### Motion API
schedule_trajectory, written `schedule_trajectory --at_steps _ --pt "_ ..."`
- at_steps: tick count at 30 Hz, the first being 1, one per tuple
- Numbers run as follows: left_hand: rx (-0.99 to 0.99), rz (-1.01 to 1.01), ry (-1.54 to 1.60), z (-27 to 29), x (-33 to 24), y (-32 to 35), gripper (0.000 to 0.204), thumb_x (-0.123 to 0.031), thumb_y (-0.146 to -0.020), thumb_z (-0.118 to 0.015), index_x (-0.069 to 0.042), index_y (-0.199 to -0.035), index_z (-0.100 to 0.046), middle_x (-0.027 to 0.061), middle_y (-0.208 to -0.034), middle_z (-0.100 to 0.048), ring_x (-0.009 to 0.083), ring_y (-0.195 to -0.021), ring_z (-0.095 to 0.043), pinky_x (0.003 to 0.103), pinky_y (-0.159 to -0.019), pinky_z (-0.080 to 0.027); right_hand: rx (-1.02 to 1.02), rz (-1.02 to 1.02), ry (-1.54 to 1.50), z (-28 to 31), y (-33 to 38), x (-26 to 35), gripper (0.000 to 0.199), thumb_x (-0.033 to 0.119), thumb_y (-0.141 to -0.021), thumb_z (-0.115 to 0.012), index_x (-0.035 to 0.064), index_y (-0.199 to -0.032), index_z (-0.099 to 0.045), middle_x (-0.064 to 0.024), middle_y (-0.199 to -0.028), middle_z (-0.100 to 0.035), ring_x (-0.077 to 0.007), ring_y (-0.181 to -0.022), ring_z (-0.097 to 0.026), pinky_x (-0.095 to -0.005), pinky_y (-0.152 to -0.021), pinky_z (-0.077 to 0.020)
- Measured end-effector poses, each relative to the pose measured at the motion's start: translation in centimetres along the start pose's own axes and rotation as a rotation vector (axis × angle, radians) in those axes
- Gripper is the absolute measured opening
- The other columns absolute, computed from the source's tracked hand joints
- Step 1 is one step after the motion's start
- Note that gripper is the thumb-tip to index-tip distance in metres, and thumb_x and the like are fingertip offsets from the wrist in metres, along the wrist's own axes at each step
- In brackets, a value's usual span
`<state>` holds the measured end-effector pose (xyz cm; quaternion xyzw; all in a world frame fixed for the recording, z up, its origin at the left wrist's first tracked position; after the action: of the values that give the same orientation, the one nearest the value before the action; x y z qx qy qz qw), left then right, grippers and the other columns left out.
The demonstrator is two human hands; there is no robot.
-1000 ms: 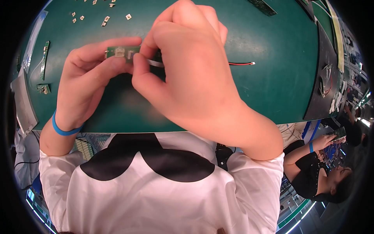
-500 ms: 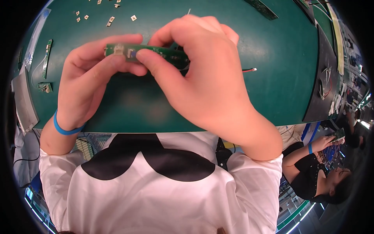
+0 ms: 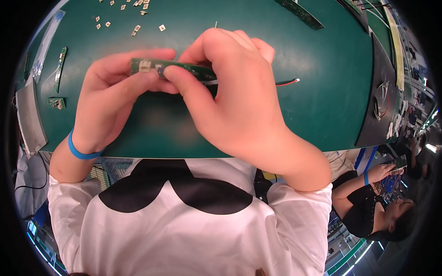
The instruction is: The person assembles electronic components and connects cable connectors and ribbon cables to printed circuit boards by hand.
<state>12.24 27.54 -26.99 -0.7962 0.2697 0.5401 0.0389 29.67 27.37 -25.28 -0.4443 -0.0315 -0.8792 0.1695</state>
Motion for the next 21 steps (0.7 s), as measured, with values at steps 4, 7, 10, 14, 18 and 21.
schedule_trajectory --at_steps 4,7,10,14,18,21 --pt "-0.023 0.096 0.175 0.10 0.52 -0.16 0.025 0.000 -0.086 -0.053 0.006 -0.111 -0.058 0.0120 -0.096 -0.066 0.0185 -0.088 -0.065 0.027 -0.083 -0.050 -0.066 0.097 0.113 -0.02 0.06 0.28 0.013 0.004 -0.077 -0.069 0.0012 -0.079 -0.057 -0.0017 -0.072 -0.056 -0.0110 -0.069 -0.051 -0.0230 -0.066 -0.0391" --pt "-0.024 0.027 0.067 0.07 0.25 -0.14 0.022 -0.001 -0.086 -0.054 0.006 -0.106 -0.060 0.0116 -0.092 -0.066 0.0184 -0.087 -0.065 0.027 -0.082 -0.050 -0.088 0.144 0.180 -0.08 0.03 0.51 0.014 0.006 -0.076 -0.070 0.0019 -0.077 -0.057 -0.0023 -0.070 -0.056 -0.0135 -0.066 -0.051 -0.0247 -0.065 -0.0379" --pt "-0.029 -0.010 0.021 0.04 0.19 -0.24 0.020 -0.003 -0.086 -0.055 0.006 -0.103 -0.061 0.0110 -0.090 -0.066 0.0177 -0.083 -0.065 0.027 -0.079 -0.050 -0.084 0.160 0.197 -0.03 -0.07 0.50 0.013 0.006 -0.077 -0.069 0.0018 -0.077 -0.057 -0.0023 -0.069 -0.055 -0.0132 -0.064 -0.051 -0.0246 -0.063 -0.0376" --pt "-0.054 -0.013 -0.012 -0.13 0.14 -0.65 0.020 -0.005 -0.085 -0.056 0.005 -0.101 -0.061 0.0107 -0.089 -0.066 0.0172 -0.080 -0.065 0.027 -0.076 -0.049 -0.032 0.046 0.031 -0.15 -0.24 -0.17 0.010 0.005 -0.081 -0.066 0.0001 -0.078 -0.058 -0.0012 -0.068 -0.055 -0.0086 -0.063 -0.049 -0.0216 -0.059 -0.0383" --pt "-0.058 0.000 -0.039 0.13 -0.09 -0.64 0.020 -0.005 -0.085 -0.057 0.005 -0.101 -0.061 0.0110 -0.089 -0.066 0.0174 -0.079 -0.064 0.027 -0.076 -0.049 -0.011 0.026 -0.083 -0.40 -0.40 -0.36 0.008 0.004 -0.082 -0.065 -0.0007 -0.080 -0.059 -0.0003 -0.068 -0.055 -0.0065 -0.063 -0.048 -0.0200 -0.057 -0.0389" --pt "-0.053 -0.022 -0.037 0.06 -0.21 -0.51 0.021 -0.004 -0.085 -0.056 0.006 -0.103 -0.061 0.0112 -0.090 -0.066 0.0181 -0.081 -0.065 0.027 -0.079 -0.049 -0.027 0.059 -0.044 -0.33 -0.53 -0.25 0.008 0.003 -0.082 -0.065 -0.0015 -0.081 -0.059 -0.0008 -0.071 -0.056 -0.0067 -0.066 -0.049 -0.0202 -0.060 -0.0397"
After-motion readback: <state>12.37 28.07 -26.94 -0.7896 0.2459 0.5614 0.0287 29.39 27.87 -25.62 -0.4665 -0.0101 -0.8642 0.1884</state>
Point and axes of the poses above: each hand's wrist, its own y-axis away from the middle knuckle, its own z-axis out of the back of the hand, x = y × z, the point moved 2 cm from there along -y, towards the middle knuckle
